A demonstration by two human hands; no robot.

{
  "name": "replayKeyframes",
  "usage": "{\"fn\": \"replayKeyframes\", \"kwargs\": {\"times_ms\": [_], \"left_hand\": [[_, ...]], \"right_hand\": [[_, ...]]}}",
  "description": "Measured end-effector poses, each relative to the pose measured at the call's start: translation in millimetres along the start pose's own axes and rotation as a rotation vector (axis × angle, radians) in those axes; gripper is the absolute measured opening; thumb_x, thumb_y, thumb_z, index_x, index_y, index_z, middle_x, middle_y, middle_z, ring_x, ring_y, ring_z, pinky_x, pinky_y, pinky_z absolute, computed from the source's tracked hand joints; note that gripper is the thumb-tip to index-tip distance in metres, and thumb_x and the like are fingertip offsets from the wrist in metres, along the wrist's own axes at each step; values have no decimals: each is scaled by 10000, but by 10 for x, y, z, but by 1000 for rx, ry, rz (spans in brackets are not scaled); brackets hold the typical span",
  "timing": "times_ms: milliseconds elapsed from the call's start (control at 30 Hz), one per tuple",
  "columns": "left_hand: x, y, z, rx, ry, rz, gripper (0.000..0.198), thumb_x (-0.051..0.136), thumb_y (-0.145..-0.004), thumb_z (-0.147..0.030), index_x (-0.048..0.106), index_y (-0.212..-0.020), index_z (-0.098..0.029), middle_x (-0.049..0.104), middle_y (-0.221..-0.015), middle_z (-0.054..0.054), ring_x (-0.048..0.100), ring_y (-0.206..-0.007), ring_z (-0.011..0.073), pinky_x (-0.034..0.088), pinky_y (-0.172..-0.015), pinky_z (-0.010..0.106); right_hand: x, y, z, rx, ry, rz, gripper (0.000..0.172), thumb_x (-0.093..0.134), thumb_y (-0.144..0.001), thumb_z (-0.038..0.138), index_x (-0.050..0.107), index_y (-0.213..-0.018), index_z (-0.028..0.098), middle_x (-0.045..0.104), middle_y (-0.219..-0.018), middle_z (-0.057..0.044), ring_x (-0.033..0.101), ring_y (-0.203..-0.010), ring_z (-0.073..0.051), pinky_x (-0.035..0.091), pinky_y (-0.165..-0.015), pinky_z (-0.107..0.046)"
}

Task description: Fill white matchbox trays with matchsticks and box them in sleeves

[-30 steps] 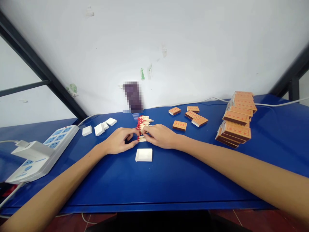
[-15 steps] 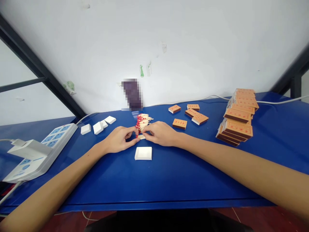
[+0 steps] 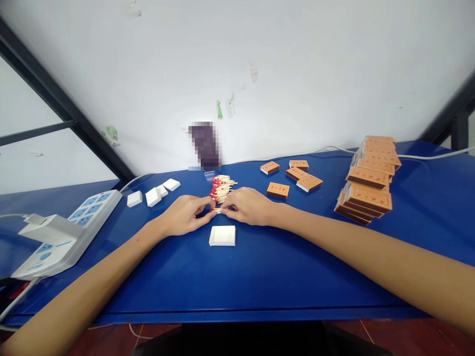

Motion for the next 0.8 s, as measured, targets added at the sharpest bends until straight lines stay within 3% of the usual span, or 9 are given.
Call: {"fn": "replayKeyframes", "kwargs": {"times_ms": [200,467,800], "left_hand": [[31,3,-128,40,-285,81,304,315,-1006,-393,533,-1021,-181,650,-715,42,625,-632,210,385,-604,300],[90,-1,-197,39,-307,157,274,273,-1016,-350,482,-1031,-172,692,-810,71,657,-670,232,433,-612,323],[104,-1,-169,19,-336,159,277,283,-1010,-357,486,-1014,-169,679,-779,71,651,-650,240,436,-589,328]], "right_hand": [[30,-1,38,28,121,67,256,501,-962,277,723,-921,155,703,-852,-58,588,-729,-149,340,-649,-261],[47,32,100,13,236,120,232,411,-1005,284,609,-1057,175,692,-1043,-71,625,-838,-189,308,-623,-282],[152,18,167,-35,418,186,257,310,-1039,236,545,-1042,132,697,-936,-98,601,-745,-193,298,-707,-337]]}}
Point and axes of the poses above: each hand's wrist, its own y-axis away from the middle knuckle, its own x-axis out of the palm, z = x × y, the point moved 9 cm from there along -y, towards the middle knuckle
